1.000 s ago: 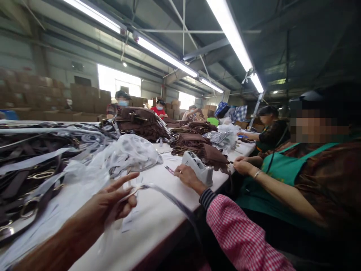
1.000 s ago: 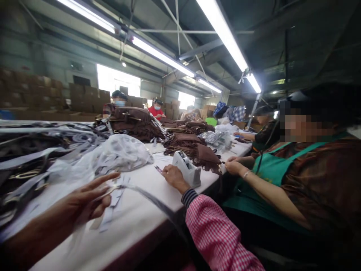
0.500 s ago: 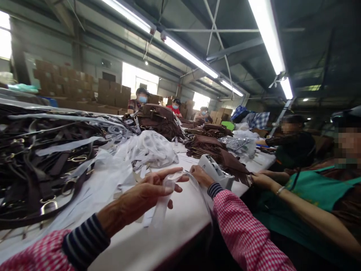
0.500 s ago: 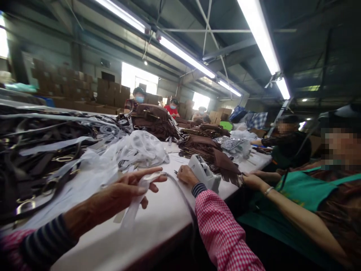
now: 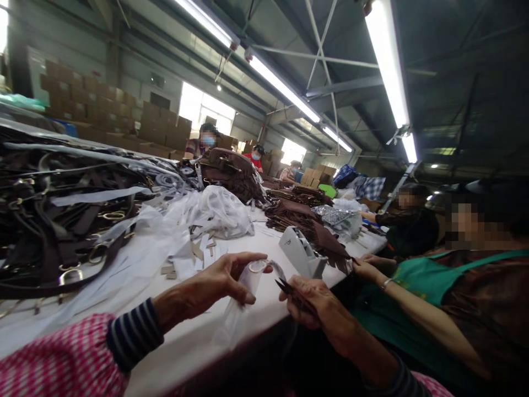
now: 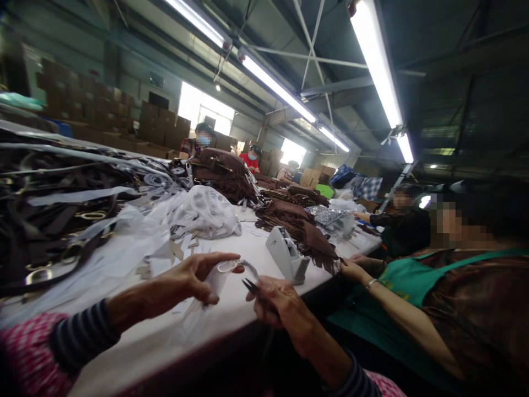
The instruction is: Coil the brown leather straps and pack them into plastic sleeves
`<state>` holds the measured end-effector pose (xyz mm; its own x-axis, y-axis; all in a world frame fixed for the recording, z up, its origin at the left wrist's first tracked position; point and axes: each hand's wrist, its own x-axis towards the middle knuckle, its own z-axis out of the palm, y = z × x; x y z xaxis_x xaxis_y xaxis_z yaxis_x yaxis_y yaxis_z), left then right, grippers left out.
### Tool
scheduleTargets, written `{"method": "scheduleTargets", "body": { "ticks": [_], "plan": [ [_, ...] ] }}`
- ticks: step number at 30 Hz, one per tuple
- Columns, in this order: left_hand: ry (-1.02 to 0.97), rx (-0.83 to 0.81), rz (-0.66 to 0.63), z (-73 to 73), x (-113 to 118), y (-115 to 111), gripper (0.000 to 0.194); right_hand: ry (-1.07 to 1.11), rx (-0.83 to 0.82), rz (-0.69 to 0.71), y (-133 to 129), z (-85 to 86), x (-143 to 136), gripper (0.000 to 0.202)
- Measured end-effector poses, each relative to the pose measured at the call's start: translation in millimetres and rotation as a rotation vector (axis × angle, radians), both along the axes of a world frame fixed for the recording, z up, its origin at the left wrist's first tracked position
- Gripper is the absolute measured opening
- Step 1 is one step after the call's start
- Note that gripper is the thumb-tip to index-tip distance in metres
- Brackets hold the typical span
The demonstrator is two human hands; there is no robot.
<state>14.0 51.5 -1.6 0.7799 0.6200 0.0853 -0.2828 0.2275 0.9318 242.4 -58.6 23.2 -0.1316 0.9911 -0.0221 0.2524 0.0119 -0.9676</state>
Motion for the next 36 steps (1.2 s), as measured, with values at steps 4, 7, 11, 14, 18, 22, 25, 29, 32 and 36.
{"method": "scheduleTargets", "body": {
  "ticks": [4,7,11,14,18,22,25,29,32,36],
  "plan": [
    [0.073,0.057,0.000,-4.4,3,-6,0.089,0.044,-0.100,-0.007,-1,-12.8,-16,0.050],
    [0.106,0.092,-0.027,-12.8,9,-6,0.089,0.043,-0.174,-0.054,-3,-20.1,-19,0.054],
    [0.110,0.104,-0.089,-28.1,16,-4,0.087,0.010,-0.195,-0.105,-7,-23.5,-24,0.058],
    [0.103,0.116,-0.116,-36.1,18,-2,0.089,-0.007,-0.203,-0.096,-6,-22.9,-26,0.059],
    [0.096,0.100,-0.128,-37.3,18,-1,0.089,-0.032,-0.233,-0.091,-5,-22.0,-26,0.059],
    [0.086,0.074,-0.175,-35.4,19,-5,0.087,0.005,-0.241,-0.065,-3,-24.5,-30,0.056],
    [0.087,0.055,-0.188,-36.0,20,-8,0.084,0.069,-0.238,-0.040,-2,-28.2,-35,0.051],
    [0.097,0.051,-0.170,-37.5,21,-9,0.084,0.104,-0.243,-0.047,-1,-30.5,-37,0.049],
    [0.089,0.073,-0.194,-37.6,20,-8,0.082,0.103,-0.246,-0.062,-1,-30.5,-38,0.051],
    [0.122,0.073,-0.171,-36.9,20,-10,0.082,0.112,-0.251,-0.083,-1,-32.4,-43,0.050]
  ]
}}
